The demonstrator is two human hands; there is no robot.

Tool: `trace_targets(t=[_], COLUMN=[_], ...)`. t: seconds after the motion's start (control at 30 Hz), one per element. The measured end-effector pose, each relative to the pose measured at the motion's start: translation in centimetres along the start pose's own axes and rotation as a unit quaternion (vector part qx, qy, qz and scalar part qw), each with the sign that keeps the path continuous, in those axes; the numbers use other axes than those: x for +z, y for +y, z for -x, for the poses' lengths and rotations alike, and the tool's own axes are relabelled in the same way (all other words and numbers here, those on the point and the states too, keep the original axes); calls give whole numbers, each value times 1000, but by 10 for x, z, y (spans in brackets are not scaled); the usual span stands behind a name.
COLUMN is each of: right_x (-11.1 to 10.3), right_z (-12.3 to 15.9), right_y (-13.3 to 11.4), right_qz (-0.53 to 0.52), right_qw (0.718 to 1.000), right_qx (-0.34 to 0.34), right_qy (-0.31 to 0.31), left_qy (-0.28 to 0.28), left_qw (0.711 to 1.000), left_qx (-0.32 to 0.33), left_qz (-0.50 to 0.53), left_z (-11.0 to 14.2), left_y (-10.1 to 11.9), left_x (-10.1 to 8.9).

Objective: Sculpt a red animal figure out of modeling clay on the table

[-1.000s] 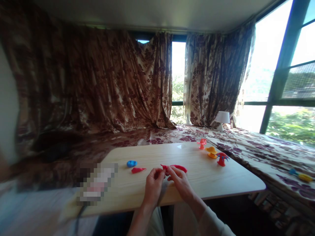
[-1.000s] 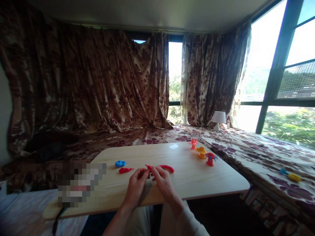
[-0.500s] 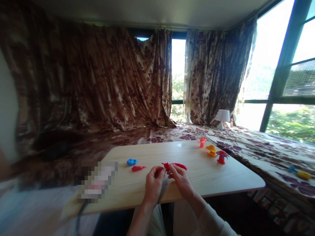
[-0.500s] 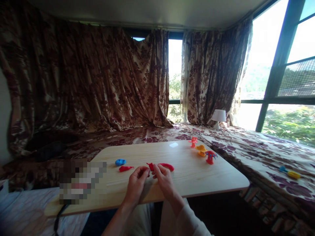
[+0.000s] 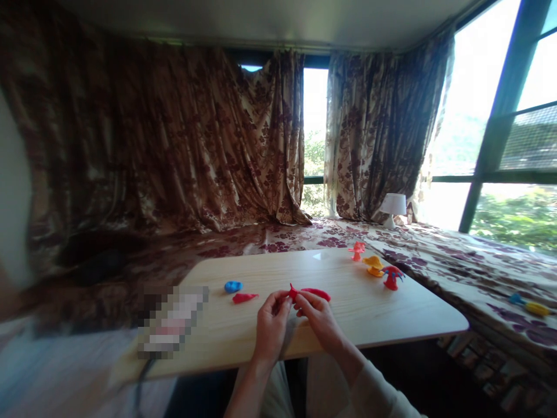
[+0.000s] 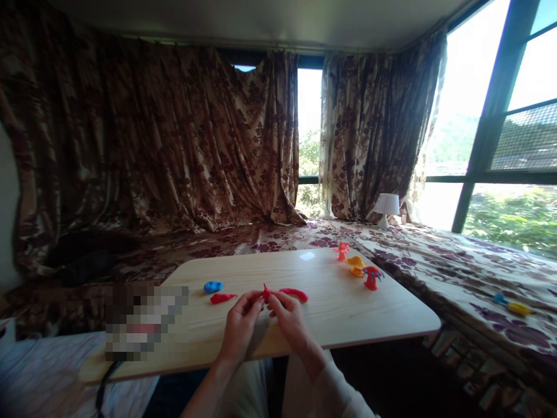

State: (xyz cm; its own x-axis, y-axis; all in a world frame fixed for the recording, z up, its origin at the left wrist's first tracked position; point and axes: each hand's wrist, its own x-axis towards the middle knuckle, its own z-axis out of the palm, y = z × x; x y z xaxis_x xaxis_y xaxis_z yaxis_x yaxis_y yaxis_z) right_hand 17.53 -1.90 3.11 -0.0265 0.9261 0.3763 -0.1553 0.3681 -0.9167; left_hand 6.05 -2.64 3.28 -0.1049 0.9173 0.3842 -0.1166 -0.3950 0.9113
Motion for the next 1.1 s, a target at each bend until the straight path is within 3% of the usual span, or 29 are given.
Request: trace_targets(t=[0.5,0.97,1.1], right_x=[0,1,1], right_z=[-1,-1,-3], right_y=[2,3,5], right_qz=[11,40,24], right_qw=[1000,998,1000], right_qx=[3,-17,-10], right_qy=[-4,-35,0], left_qy=[47,114,98], left_qw=[999,982,988], left_qx=[-10,65,58], left_qz=[-20,-135,-104], left_z=[-1,4,5], left_y=[-2,-1,2], left_x=[-1,4,3])
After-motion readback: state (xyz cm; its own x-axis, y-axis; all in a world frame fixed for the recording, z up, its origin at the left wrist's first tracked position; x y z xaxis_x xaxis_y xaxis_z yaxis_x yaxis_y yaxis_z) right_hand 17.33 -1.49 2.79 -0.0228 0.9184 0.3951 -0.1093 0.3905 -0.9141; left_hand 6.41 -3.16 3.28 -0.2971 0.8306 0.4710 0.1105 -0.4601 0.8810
